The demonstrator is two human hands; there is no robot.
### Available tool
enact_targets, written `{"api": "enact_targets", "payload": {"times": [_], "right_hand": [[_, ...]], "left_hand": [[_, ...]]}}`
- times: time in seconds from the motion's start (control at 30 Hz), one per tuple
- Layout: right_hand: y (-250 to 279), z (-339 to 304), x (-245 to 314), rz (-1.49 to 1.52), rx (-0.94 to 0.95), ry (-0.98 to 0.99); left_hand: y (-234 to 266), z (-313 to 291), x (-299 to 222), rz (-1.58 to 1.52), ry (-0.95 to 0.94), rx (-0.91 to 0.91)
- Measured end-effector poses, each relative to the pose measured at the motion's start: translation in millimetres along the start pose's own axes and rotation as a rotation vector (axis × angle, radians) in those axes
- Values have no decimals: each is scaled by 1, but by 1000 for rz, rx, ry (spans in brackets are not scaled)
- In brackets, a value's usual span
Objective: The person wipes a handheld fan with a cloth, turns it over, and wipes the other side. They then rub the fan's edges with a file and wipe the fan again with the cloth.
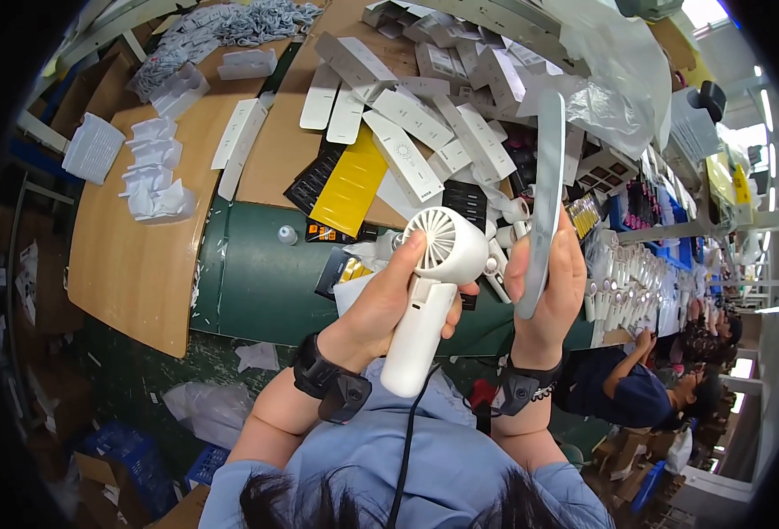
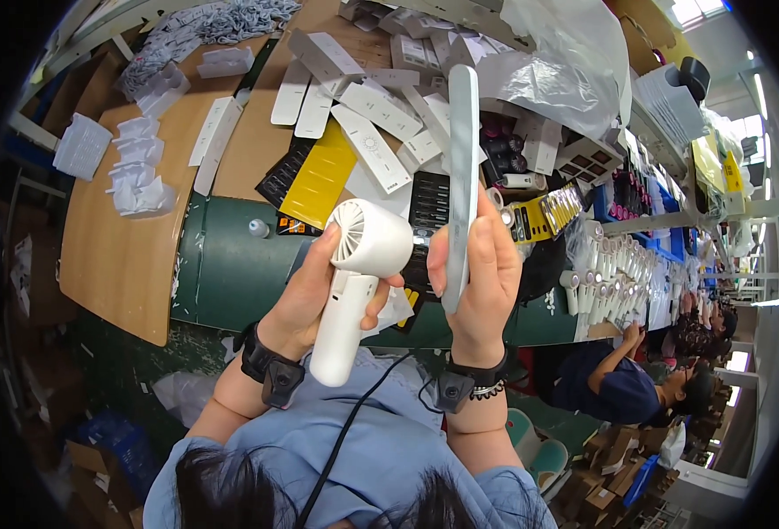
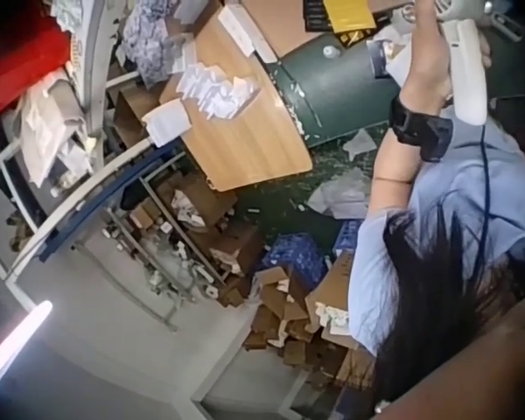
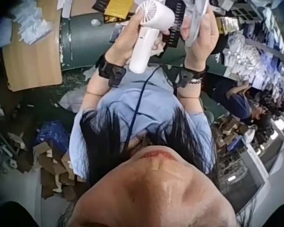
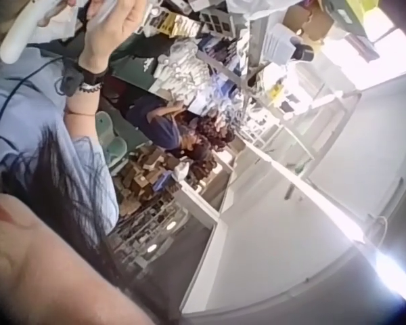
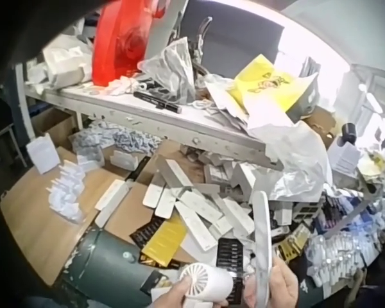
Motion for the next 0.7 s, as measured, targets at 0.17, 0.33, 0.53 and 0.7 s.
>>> {"api": "enact_targets", "payload": {"times": [0.17,0.33,0.53,0.7], "right_hand": [[19,-10,-15,81,-23,-65],[46,-28,-55,80,-53,-218],[84,-79,-144,-405,198,-380],[74,-126,-203,-786,655,-257]], "left_hand": [[-3,-3,4,-46,-12,41],[3,-6,6,-57,-6,38],[53,-17,8,-28,-22,-196],[116,-50,-3,-3,-139,-436]]}}
Point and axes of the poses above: each hand's wrist, its own z-axis towards the middle knuckle, its own y-axis out of the back of the hand, x = y × z, the point moved 9 cm from there along z, towards the middle knuckle, and after that the axes turned 11 degrees about z, right-handed, at the moved point
